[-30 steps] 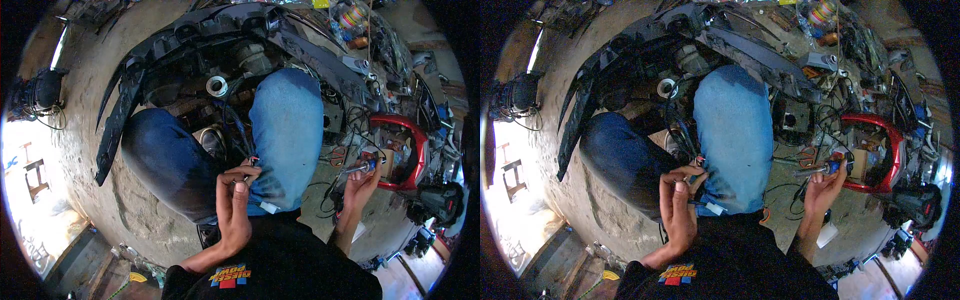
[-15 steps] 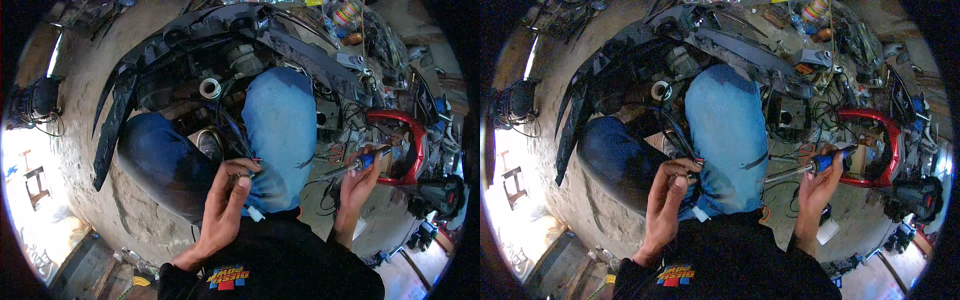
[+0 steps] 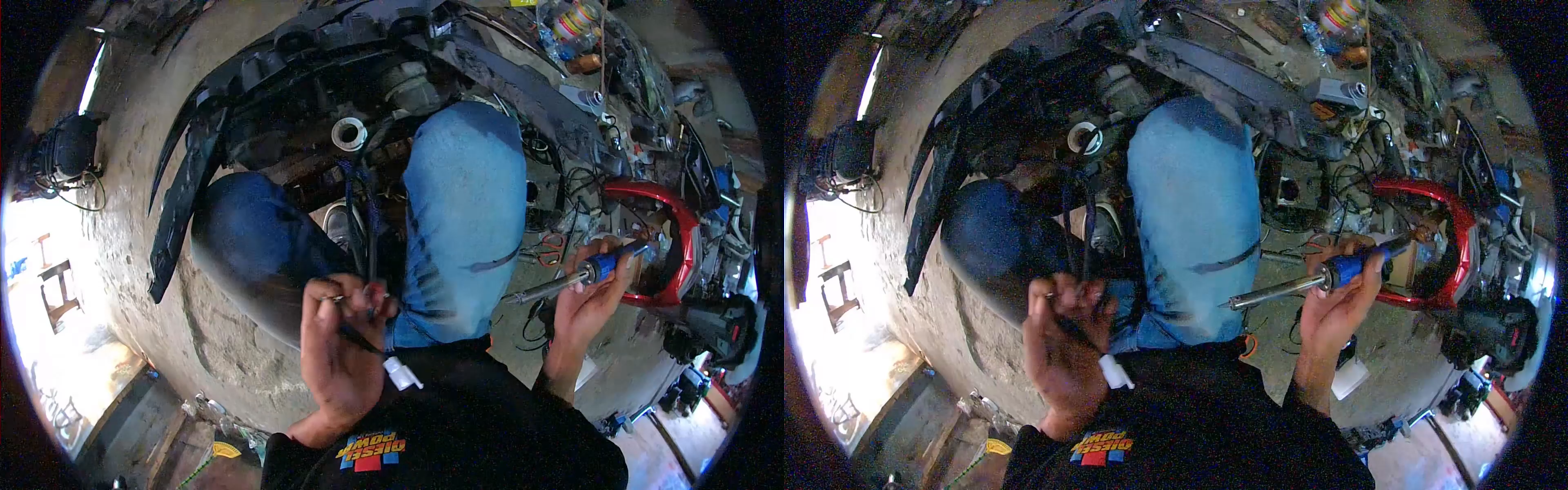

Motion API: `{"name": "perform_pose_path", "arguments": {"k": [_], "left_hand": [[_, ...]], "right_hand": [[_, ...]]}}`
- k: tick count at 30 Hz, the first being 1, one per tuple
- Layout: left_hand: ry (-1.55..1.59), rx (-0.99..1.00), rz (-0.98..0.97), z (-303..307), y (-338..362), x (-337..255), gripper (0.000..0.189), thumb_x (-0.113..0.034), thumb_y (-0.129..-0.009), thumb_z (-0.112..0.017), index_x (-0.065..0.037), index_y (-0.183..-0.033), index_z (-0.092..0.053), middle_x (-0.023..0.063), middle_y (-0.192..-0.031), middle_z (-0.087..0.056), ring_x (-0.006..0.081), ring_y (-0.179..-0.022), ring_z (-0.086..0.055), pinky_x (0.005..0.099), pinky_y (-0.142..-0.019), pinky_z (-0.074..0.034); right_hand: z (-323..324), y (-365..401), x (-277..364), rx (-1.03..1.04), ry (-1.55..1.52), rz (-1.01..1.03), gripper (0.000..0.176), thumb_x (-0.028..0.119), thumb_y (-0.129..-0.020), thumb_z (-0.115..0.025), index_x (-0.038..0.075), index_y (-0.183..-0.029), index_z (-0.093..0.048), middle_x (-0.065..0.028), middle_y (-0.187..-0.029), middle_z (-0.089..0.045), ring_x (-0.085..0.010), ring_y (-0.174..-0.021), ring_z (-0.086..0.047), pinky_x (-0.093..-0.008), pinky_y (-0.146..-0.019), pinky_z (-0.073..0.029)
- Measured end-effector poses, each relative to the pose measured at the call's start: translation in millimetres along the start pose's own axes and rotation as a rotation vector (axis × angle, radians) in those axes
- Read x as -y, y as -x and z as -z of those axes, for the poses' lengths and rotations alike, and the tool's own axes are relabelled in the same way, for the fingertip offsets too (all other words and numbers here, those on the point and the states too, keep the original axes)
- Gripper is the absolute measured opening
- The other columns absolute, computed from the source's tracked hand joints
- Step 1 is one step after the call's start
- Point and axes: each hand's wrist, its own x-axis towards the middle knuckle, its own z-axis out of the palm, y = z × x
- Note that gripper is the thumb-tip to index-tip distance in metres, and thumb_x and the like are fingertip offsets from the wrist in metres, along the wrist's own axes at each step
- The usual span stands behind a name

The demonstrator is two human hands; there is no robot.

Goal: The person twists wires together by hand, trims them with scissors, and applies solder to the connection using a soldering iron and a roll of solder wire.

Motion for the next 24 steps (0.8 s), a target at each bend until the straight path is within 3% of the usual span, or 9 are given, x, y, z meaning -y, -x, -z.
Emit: {"name": "perform_pose_path", "arguments": {"k": [2, 6, 9, 12, 15, 16, 18, 20, 24], "left_hand": [[0.047, 0.008, -0.08, 6, 2, -9, 0.02, -0.031, -0.103, -0.045, -0.014, -0.112, -0.046, 0.0026, -0.101, -0.051, 0.0256, -0.105, -0.055, 0.044, -0.088, -0.045], [0.102, -0.046, -0.211, 11, 3, -25, 0.017, -0.028, -0.104, -0.042, -0.011, -0.104, -0.041, 0.0068, -0.105, -0.047, 0.0248, -0.112, -0.056, 0.0452, -0.099, -0.044], [0.108, -0.046, -0.249, -1, -1, -26, 0.017, -0.027, -0.104, -0.042, -0.01, -0.103, -0.041, 0.0088, -0.107, -0.046, 0.0252, -0.111, -0.056, 0.0483, -0.105, -0.042], [0.148, -0.009, -0.316, -3, -2, -23, 0.017, -0.025, -0.103, -0.042, -0.008, -0.102, -0.042, 0.0098, -0.109, -0.045, 0.0216, -0.102, -0.054, 0.0503, -0.108, -0.04], [0.179, 0.007, -0.338, -6, -2, -25, 0.016, -0.024, -0.103, -0.043, -0.008, -0.101, -0.043, 0.0096, -0.109, -0.045, 0.0195, -0.096, -0.051, 0.0502, -0.11, -0.039], [0.184, 0.015, -0.35, -7, -3, -25, 0.016, -0.024, -0.103, -0.043, -0.008, -0.101, -0.043, 0.0096, -0.109, -0.045, 0.0188, -0.094, -0.05, 0.0503, -0.11, -0.038], [0.194, -0.035, -0.363, -8, -1, -27, 0.016, -0.025, -0.103, -0.044, -0.008, -0.101, -0.043, 0.0099, -0.11, -0.046, 0.022, -0.101, -0.053, 0.0503, -0.111, -0.038], [0.204, -0.033, -0.376, -9, -1, -29, 0.017, -0.025, -0.103, -0.044, -0.008, -0.102, -0.043, 0.0102, -0.111, -0.047, 0.0258, -0.109, -0.054, 0.0504, -0.111, -0.038], [0.214, 0.026, -0.373, -8, -1, -32, 0.018, -0.026, -0.103, -0.044, -0.008, -0.104, -0.044, 0.0111, -0.113, -0.049, 0.0337, -0.127, -0.049, 0.0503, -0.111, -0.038]], "right_hand": [[5, 3, 5, 0.1, -0.089, 0.007, 0.035, 0.038, -0.105, -0.046, 0.006, -0.117, -0.053, -0.0044, -0.096, -0.061, -0.011, -0.063, -0.053, -0.0246, -0.053, -0.043], [15, 9, -7, 0.338, -0.142, 0.065, 0.038, 0.039, -0.106, -0.044, 0.007, -0.127, -0.048, -0.0108, -0.1, -0.064, -0.0126, -0.052, -0.049, -0.0247, -0.047, -0.042], [-8, 11, -16, 0.723, -0.208, 0.082, 0.04, 0.04, -0.107, -0.042, 0.007, -0.129, -0.047, -0.0119, -0.101, -0.064, -0.0141, -0.049, -0.048, -0.0243, -0.046, -0.04], [-20, 13, -17, 0.8, -0.296, -0.128, 0.038, 0.035, -0.101, -0.054, 0.007, -0.126, -0.052, -0.0138, -0.106, -0.066, -0.017, -0.054, -0.058, -0.0296, -0.056, -0.053], [-44, 10, -15, 0.919, -0.234, -0.454, 0.032, 0.025, -0.094, -0.065, 0.006, -0.119, -0.059, -0.0238, -0.104, -0.065, -0.0275, -0.084, -0.071, -0.0366, -0.076, -0.06], [-71, -12, 12, 1.094, -0.005, -0.725, 0.029, 0.022, -0.093, -0.066, 0.007, -0.117, -0.061, -0.0243, -0.103, -0.064, -0.0306, -0.09, -0.071, -0.0383, -0.079, -0.06], [-92, -15, 17, 1.31, 0.235, -0.568, 0.024, 0.017, -0.092, -0.068, 0.008, -0.114, -0.062, -0.0236, -0.103, -0.063, -0.035, -0.099, -0.07, -0.0407, -0.083, -0.06], [-111, 17, -16, 1.315, 0.196, 0.288, 0.021, 0.012, -0.091, -0.069, 0.011, -0.112, -0.062, -0.0213, -0.106, -0.062, -0.0378, -0.103, -0.069, -0.0424, -0.086, -0.059], [-149, 16, -47, 1.235, 0.347, 0.716, 0.037, -0.006, -0.084, -0.07, 0.01, -0.115, -0.055, -0.0237, -0.117, -0.056, -0.0383, -0.1, -0.07, -0.0398, -0.081, -0.062]]}}
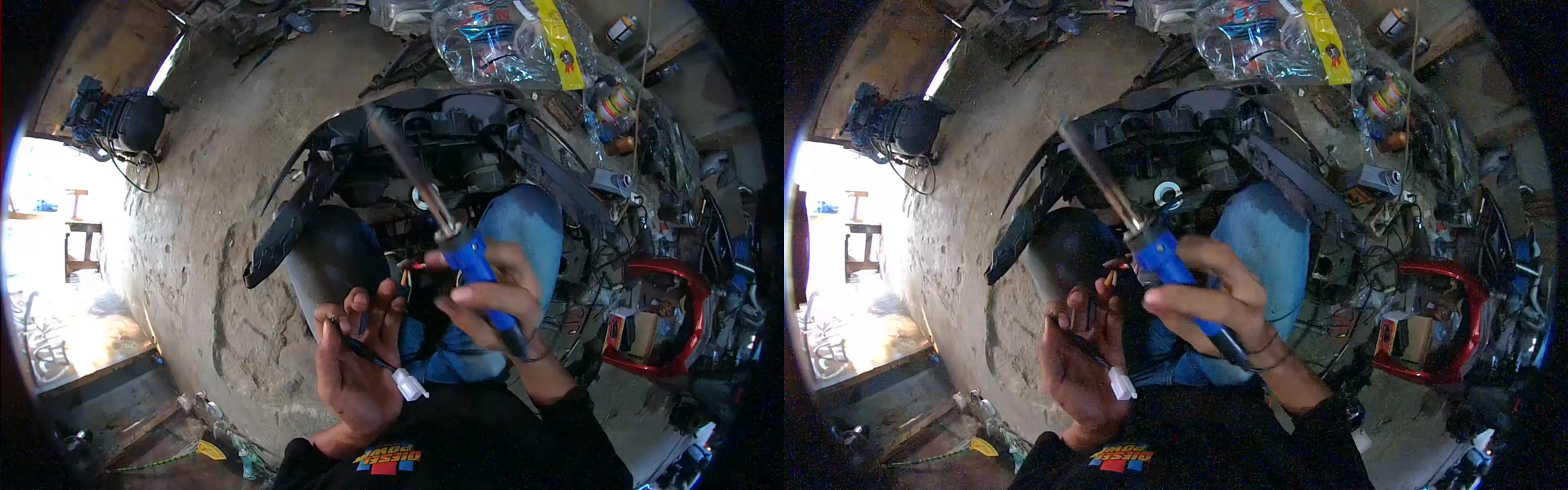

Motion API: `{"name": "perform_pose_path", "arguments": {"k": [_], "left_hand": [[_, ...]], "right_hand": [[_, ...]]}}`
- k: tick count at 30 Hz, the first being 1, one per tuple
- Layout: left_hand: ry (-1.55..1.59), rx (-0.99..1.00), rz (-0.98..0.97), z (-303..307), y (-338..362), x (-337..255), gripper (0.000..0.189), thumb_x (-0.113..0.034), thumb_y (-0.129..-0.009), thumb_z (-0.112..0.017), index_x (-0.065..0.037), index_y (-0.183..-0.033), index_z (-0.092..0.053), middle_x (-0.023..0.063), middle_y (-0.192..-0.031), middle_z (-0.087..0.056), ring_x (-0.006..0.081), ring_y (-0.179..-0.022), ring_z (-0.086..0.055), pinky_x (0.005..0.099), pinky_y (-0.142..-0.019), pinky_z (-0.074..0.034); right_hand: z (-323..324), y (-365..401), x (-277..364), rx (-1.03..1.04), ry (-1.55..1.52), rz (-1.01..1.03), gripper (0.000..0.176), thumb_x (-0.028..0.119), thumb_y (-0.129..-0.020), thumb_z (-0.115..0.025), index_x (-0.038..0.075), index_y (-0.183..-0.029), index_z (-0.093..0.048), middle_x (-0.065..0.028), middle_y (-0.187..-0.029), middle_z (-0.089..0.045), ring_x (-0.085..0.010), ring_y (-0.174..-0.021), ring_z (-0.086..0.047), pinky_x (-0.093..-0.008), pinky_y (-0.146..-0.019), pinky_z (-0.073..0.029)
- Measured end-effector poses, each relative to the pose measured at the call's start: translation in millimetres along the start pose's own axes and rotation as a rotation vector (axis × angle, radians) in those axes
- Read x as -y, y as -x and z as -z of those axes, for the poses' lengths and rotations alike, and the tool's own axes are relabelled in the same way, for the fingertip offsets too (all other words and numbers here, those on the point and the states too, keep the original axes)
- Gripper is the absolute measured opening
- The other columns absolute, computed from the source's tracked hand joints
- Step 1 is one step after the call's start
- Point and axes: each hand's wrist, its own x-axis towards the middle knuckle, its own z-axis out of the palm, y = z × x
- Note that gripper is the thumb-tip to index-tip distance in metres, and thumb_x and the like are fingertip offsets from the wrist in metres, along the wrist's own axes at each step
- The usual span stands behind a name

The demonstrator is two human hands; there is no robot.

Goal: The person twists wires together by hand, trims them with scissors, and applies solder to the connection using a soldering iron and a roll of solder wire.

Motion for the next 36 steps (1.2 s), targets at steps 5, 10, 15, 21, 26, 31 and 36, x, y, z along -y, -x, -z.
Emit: {"name": "perform_pose_path", "arguments": {"k": [5, 10, 15, 21, 26, 31, 36], "left_hand": [[-0.04, -0.053, -0.023, -2, 7, 4, 0.018, -0.026, -0.103, -0.043, -0.008, -0.103, -0.043, 0.0128, -0.112, -0.05, 0.0342, -0.116, -0.054, 0.0472, -0.102, -0.043], [-0.052, 0.08, -0.064, 9, 21, 7, 0.018, -0.023, -0.103, -0.043, -0.005, -0.102, -0.041, 0.0171, -0.109, -0.049, 0.0311, -0.091, -0.058, 0.0437, -0.082, -0.049], [-0.56, -0.015, -0.067, -2, 32, 3, 0.022, -0.025, -0.103, -0.04, -0.003, -0.107, -0.04, 0.0166, -0.103, -0.053, 0.0269, -0.083, -0.06, 0.0387, -0.073, -0.051], [-0.662, -0.023, 0.132, 15, 20, -6, 0.017, -0.014, -0.107, -0.038, 0.002, -0.11, -0.042, 0.0205, -0.122, -0.052, 0.0252, -0.104, -0.059, 0.039, -0.088, -0.051], [-0.632, -0.106, 0.148, 13, 20, -8, 0.017, -0.014, -0.107, -0.038, 0.001, -0.111, -0.044, 0.0241, -0.136, -0.048, 0.027, -0.119, -0.057, 0.0402, -0.098, -0.05], [-0.573, -0.26, 0.11, 10, 19, 2, 0.018, -0.017, -0.104, -0.047, -0.001, -0.106, -0.051, 0.0194, -0.133, -0.056, 0.0191, -0.105, -0.059, 0.0313, -0.091, -0.048], [-0.473, -0.335, 0.1, 13, 18, 8, 0.012, -0.015, -0.102, -0.053, -0.003, -0.101, -0.053, 0.0146, -0.125, -0.06, 0.0146, -0.1, -0.057, 0.0293, -0.088, -0.047]], "right_hand": [[-19, -7, -12, -0.054, -0.166, -0.039, 0.046, -0.011, -0.081, -0.071, 0.009, -0.117, -0.052, -0.024, -0.12, -0.054, -0.0383, -0.103, -0.07, -0.0413, -0.079, -0.063], [-21, -16, -15, -0.009, -0.166, -0.004, 0.045, -0.008, -0.081, -0.074, 0.009, -0.117, -0.054, -0.0211, -0.115, -0.059, -0.0342, -0.102, -0.071, -0.0365, -0.08, -0.061], [-25, -2, -9, 0.156, -0.397, -0.308, 0.037, 0.002, -0.088, -0.067, 0.008, -0.125, -0.064, -0.0189, -0.126, -0.059, -0.0254, -0.109, -0.065, -0.033, -0.092, -0.055], [-30, 16, -14, 0.233, -0.376, -0.277, 0.043, 0.003, -0.085, -0.071, 0.012, -0.127, -0.064, -0.0205, -0.131, -0.055, -0.0292, -0.111, -0.065, -0.0376, -0.095, -0.056], [-37, 28, -23, 0.265, -0.297, -0.238, 0.047, 0.003, -0.082, -0.074, 0.013, -0.127, -0.064, -0.0223, -0.132, -0.054, -0.034, -0.115, -0.063, -0.0423, -0.097, -0.055], [-42, 27, -18, 0.28, -0.36, -0.402, 0.047, 0.002, -0.082, -0.074, 0.012, -0.127, -0.065, -0.0224, -0.132, -0.055, -0.035, -0.117, -0.062, -0.0417, -0.098, -0.055], [-39, 37, -18, 0.336, -0.312, -0.41, 0.046, 0.004, -0.083, -0.074, 0.013, -0.127, -0.065, -0.0219, -0.131, -0.055, -0.0328, -0.116, -0.062, -0.0396, -0.097, -0.055]]}}
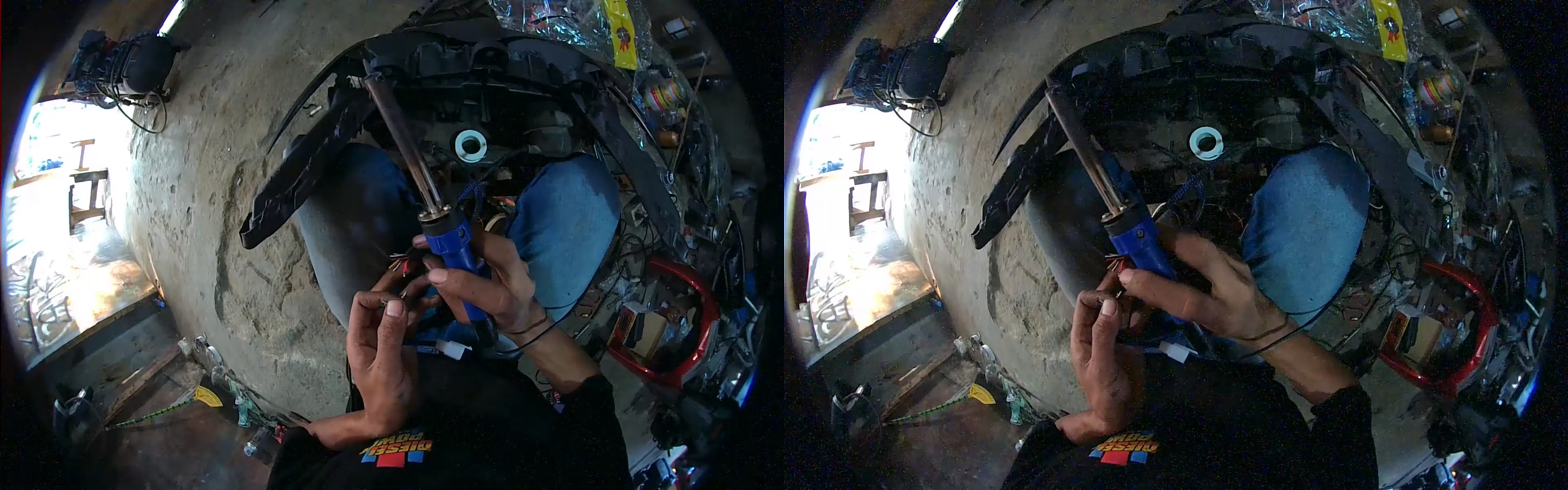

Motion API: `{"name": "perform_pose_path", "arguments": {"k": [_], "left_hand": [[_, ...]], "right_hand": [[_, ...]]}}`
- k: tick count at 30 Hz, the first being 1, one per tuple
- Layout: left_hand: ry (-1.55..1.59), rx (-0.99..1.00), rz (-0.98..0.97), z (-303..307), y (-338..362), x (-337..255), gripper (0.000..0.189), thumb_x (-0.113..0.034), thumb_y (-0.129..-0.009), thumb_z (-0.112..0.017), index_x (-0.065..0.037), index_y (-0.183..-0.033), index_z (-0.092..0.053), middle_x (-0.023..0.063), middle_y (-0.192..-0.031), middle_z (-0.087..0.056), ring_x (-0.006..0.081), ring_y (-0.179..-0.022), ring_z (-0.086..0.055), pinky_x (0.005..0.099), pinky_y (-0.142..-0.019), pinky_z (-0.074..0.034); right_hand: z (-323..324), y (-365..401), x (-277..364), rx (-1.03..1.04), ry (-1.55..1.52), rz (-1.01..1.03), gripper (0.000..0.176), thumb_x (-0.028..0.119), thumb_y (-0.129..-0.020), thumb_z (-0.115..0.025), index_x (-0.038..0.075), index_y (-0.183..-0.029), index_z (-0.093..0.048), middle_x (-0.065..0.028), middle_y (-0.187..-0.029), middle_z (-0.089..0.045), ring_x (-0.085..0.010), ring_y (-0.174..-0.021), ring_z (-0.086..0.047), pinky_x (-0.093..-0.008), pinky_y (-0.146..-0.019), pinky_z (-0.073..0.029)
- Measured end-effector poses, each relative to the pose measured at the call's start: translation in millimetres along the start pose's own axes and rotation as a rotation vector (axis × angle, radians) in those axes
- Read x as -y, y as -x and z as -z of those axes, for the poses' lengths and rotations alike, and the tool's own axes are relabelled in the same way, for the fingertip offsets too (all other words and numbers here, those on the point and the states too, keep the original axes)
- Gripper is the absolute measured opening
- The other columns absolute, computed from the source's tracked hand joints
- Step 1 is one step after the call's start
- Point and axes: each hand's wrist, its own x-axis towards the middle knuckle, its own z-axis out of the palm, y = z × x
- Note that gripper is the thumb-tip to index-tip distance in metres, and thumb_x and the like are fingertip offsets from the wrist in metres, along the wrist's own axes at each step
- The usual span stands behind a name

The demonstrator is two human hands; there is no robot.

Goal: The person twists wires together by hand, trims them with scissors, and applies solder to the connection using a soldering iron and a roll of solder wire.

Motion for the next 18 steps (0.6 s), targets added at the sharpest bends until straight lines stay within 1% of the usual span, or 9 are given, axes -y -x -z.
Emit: {"name": "perform_pose_path", "arguments": {"k": [1, 3, 4, 6, 7, 10, 13, 16, 18], "left_hand": [[0.018, -0.008, 0.004, 1, -1, 1, 0.011, -0.014, -0.101, -0.054, -0.003, -0.101, -0.053, 0.0137, -0.124, -0.061, 0.0139, -0.098, -0.057, 0.0291, -0.087, -0.047], [0.038, -0.012, 0.028, -4, -1, -3, 0.011, -0.014, -0.101, -0.054, -0.004, -0.101, -0.053, 0.0125, -0.121, -0.062, 0.0125, -0.094, -0.055, 0.029, -0.083, -0.046], [0.049, -0.014, 0.038, -7, -2, -6, 0.01, -0.014, -0.101, -0.055, -0.004, -0.101, -0.053, 0.0119, -0.12, -0.062, 0.0119, -0.092, -0.054, 0.029, -0.081, -0.046], [0.062, -0.056, 0.059, -14, -2, -9, 0.011, -0.015, -0.102, -0.055, -0.004, -0.102, -0.052, 0.0113, -0.118, -0.062, 0.0111, -0.088, -0.052, 0.029, -0.078, -0.045], [0.069, -0.077, 0.069, -16, -2, -9, 0.011, -0.015, -0.102, -0.055, -0.005, -0.102, -0.052, 0.0111, -0.118, -0.062, 0.0107, -0.086, -0.051, 0.029, -0.076, -0.045], [0.099, -0.07, 0.09, -14, -2, -9, 0.011, -0.016, -0.102, -0.055, -0.005, -0.102, -0.052, 0.0102, -0.114, -0.062, 0.0108, -0.085, -0.052, 0.029, -0.076, -0.045], [0.133, -0.026, 0.101, -11, -3, -8, 0.011, -0.015, -0.102, -0.055, -0.005, -0.103, -0.051, 0.0078, -0.104, -0.061, 0.011, -0.082, -0.052, 0.0289, -0.076, -0.046], [0.127, -0.037, 0.106, -12, -4, -8, 0.012, -0.016, -0.102, -0.055, -0.005, -0.102, -0.051, 0.0045, -0.094, -0.057, 0.0109, -0.08, -0.051, 0.0286, -0.074, -0.046], [0.106, -0.107, 0.105, -22, -4, -10, 0.012, -0.017, -0.102, -0.055, -0.005, -0.102, -0.051, 0.0026, -0.089, -0.054, 0.0108, -0.079, -0.05, 0.029, -0.074, -0.045]], "right_hand": [[0, 1, -2, 0.003, 0.041, 0.026, 0.046, 0.004, -0.083, -0.074, 0.013, -0.127, -0.065, -0.0219, -0.131, -0.055, -0.0323, -0.116, -0.062, -0.0391, -0.097, -0.055], [1, -1, 2, -0.007, -0.086, -0.125, 0.045, 0.005, -0.083, -0.074, 0.014, -0.126, -0.066, -0.0218, -0.13, -0.055, -0.0312, -0.116, -0.063, -0.038, -0.096, -0.056], [3, -6, 9, -0.018, -0.251, -0.3, 0.044, 0.005, -0.083, -0.074, 0.014, -0.125, -0.066, -0.0219, -0.13, -0.056, -0.0308, -0.115, -0.063, -0.0375, -0.096, -0.056], [4, -9, 13, -0.03, -0.45, -0.498, 0.043, 0.006, -0.082, -0.075, 0.014, -0.124, -0.067, -0.0218, -0.129, -0.056, -0.0301, -0.115, -0.063, -0.0364, -0.094, -0.057], [5, -9, 12, -0.029, -0.483, -0.521, 0.043, 0.006, -0.082, -0.075, 0.014, -0.123, -0.068, -0.0218, -0.128, -0.056, -0.0299, -0.114, -0.063, -0.0359, -0.093, -0.057], [7, -8, 11, -0.021, -0.428, -0.472, 0.042, 0.005, -0.081, -0.075, 0.013, -0.122, -0.068, -0.0213, -0.126, -0.057, -0.0293, -0.113, -0.064, -0.0351, -0.092, -0.058], [3, -4, 10, -0.025, -0.371, -0.404, 0.042, 0.004, -0.081, -0.075, 0.013, -0.121, -0.069, -0.021, -0.124, -0.058, -0.0292, -0.112, -0.064, -0.0353, -0.091, -0.058], [1, -1, 7, -0.019, -0.277, -0.309, 0.042, 0.003, -0.081, -0.075, 0.013, -0.121, -0.069, -0.0209, -0.123, -0.058, -0.0293, -0.11, -0.065, -0.0352, -0.09, -0.059], [2, 0, 6, -0.006, -0.188, -0.229, 0.041, 0.002, -0.08, -0.075, 0.012, -0.12, -0.069, -0.0209, -0.123, -0.058, -0.0294, -0.108, -0.066, -0.0349, -0.088, -0.06]]}}
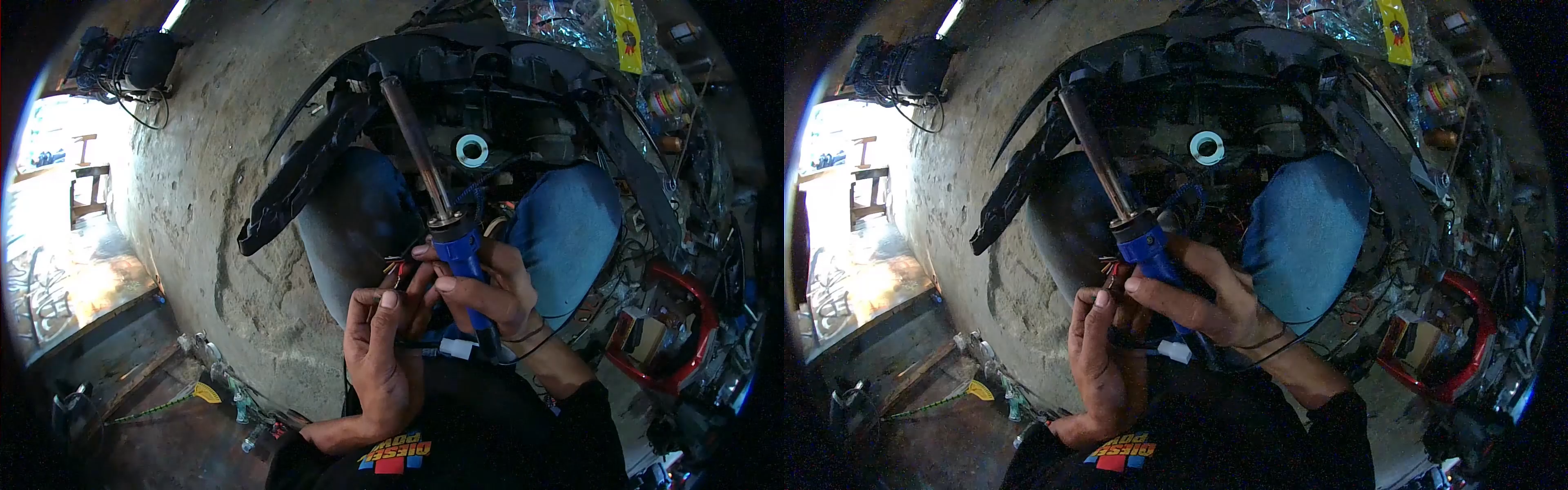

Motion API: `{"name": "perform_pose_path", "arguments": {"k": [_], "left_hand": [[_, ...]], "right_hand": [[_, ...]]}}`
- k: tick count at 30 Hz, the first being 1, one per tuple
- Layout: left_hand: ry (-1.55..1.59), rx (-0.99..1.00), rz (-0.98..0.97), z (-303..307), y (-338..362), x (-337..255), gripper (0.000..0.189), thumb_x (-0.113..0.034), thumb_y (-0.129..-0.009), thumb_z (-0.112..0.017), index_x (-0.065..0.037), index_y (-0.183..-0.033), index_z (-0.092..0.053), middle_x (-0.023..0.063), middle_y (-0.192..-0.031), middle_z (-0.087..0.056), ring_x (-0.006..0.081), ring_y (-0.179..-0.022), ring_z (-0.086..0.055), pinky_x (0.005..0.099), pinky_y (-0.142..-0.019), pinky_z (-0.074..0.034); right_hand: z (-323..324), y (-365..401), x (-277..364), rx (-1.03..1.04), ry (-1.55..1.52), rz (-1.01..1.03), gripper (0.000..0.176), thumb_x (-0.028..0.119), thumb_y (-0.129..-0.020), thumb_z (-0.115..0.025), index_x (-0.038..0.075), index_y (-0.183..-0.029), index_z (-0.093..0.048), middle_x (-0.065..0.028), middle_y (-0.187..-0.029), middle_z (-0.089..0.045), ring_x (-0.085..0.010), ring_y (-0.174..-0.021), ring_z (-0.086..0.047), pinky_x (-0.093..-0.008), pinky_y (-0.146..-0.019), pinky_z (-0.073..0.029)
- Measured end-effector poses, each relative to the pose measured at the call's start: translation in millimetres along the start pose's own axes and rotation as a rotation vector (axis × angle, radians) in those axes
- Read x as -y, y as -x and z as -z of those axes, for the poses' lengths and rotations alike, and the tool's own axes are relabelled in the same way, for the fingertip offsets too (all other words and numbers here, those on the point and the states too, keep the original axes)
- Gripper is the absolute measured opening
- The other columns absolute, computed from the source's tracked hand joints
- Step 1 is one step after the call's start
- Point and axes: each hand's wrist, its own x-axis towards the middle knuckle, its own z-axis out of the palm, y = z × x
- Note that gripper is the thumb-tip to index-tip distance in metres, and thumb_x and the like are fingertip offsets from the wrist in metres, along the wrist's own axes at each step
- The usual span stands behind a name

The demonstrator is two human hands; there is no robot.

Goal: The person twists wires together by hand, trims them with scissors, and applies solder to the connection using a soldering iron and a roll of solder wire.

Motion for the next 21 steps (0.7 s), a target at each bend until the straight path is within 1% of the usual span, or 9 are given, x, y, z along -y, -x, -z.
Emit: {"name": "perform_pose_path", "arguments": {"k": [1, 4, 6, 10, 13, 16, 18, 19, 21], "left_hand": [[-0.008, -0.033, -0.004, -4, 0, 0, 0.012, -0.017, -0.102, -0.055, -0.005, -0.102, -0.051, 0.0017, -0.087, -0.052, 0.0108, -0.079, -0.05, 0.0292, -0.074, -0.045], [0.028, 0.084, -0.034, 7, -2, 3, 0.013, -0.018, -0.102, -0.054, -0.005, -0.102, -0.051, 0.0036, -0.092, -0.057, 0.0117, -0.082, -0.052, 0.0299, -0.078, -0.045], [0.038, 0.085, -0.027, 8, -3, 3, 0.013, -0.018, -0.102, -0.054, -0.005, -0.103, -0.051, 0.0065, -0.1, -0.06, 0.0126, -0.087, -0.055, 0.0302, -0.081, -0.046], [0.032, 0.05, -0.008, -2, -1, -2, 0.013, -0.017, -0.103, -0.053, -0.005, -0.104, -0.051, 0.0113, -0.114, -0.061, 0.0145, -0.095, -0.058, 0.0304, -0.086, -0.046], [0.056, 0.105, -0.015, 3, -3, -1, 0.013, -0.017, -0.103, -0.052, -0.004, -0.104, -0.051, 0.0131, -0.116, -0.06, 0.0196, -0.108, -0.06, 0.033, -0.092, -0.047], [0.079, 0.059, -0.013, -3, -4, -1, 0.013, -0.017, -0.103, -0.051, -0.004, -0.105, -0.05, 0.0167, -0.121, -0.059, 0.0272, -0.124, -0.056, 0.038, -0.101, -0.048], [0.091, 0.072, -0.018, 3, -6, 1, 0.013, -0.015, -0.104, -0.051, -0.003, -0.105, -0.05, 0.0195, -0.126, -0.059, 0.0342, -0.127, -0.055, 0.0435, -0.105, -0.047], [0.098, 0.079, -0.023, 6, -7, 1, 0.013, -0.015, -0.104, -0.051, -0.002, -0.106, -0.049, 0.0208, -0.129, -0.059, 0.0377, -0.129, -0.054, 0.0462, -0.107, -0.047], [0.087, 0.076, -0.025, 5, -7, 0, 0.012, -0.014, -0.104, -0.051, -0.002, -0.106, -0.05, 0.021, -0.128, -0.059, 0.0375, -0.129, -0.055, 0.047, -0.108, -0.047]], "right_hand": [[1, 0, -1, 0.004, 0.046, 0.042, 0.041, 0.002, -0.08, -0.075, 0.012, -0.12, -0.069, -0.0209, -0.122, -0.058, -0.0294, -0.107, -0.067, -0.0348, -0.088, -0.06], [3, -1, -5, -0.013, 0.219, 0.256, 0.041, 0.001, -0.081, -0.074, 0.012, -0.12, -0.069, -0.0209, -0.122, -0.058, -0.03, -0.106, -0.068, -0.0347, -0.087, -0.061], [3, -3, -7, -0.044, 0.291, 0.381, 0.04, 0.001, -0.081, -0.074, 0.012, -0.12, -0.069, -0.0207, -0.122, -0.058, -0.0307, -0.107, -0.068, -0.0352, -0.088, -0.061], [3, -6, -2, -0.074, 0.248, 0.42, 0.041, 0.002, -0.081, -0.074, 0.013, -0.12, -0.068, -0.0202, -0.121, -0.059, -0.0319, -0.108, -0.067, -0.0363, -0.089, -0.061], [5, -5, 4, -0.147, 0.209, 0.468, 0.041, 0.007, -0.081, -0.076, 0.013, -0.12, -0.068, -0.0175, -0.114, -0.061, -0.0303, -0.102, -0.067, -0.0354, -0.084, -0.06], [7, -7, 10, -0.26, 0.189, 0.572, 0.04, 0.015, -0.081, -0.079, 0.013, -0.12, -0.068, -0.0134, -0.105, -0.063, -0.0276, -0.093, -0.067, -0.034, -0.076, -0.058], [7, -7, 12, -0.333, 0.174, 0.638, 0.041, 0.02, -0.082, -0.081, 0.013, -0.12, -0.068, -0.0107, -0.099, -0.064, -0.0258, -0.087, -0.068, -0.0331, -0.071, -0.058], [10, -3, 11, -0.31, 0.185, 0.645, 0.04, 0.019, -0.083, -0.08, 0.013, -0.12, -0.068, -0.0096, -0.096, -0.064, -0.0249, -0.086, -0.067, -0.0337, -0.071, -0.057], [24, 16, 9, -0.249, 0.175, 0.654, 0.037, 0.017, -0.085, -0.077, 0.012, -0.12, -0.067, -0.008, -0.092, -0.063, -0.0234, -0.083, -0.066, -0.035, -0.069, -0.056]]}}
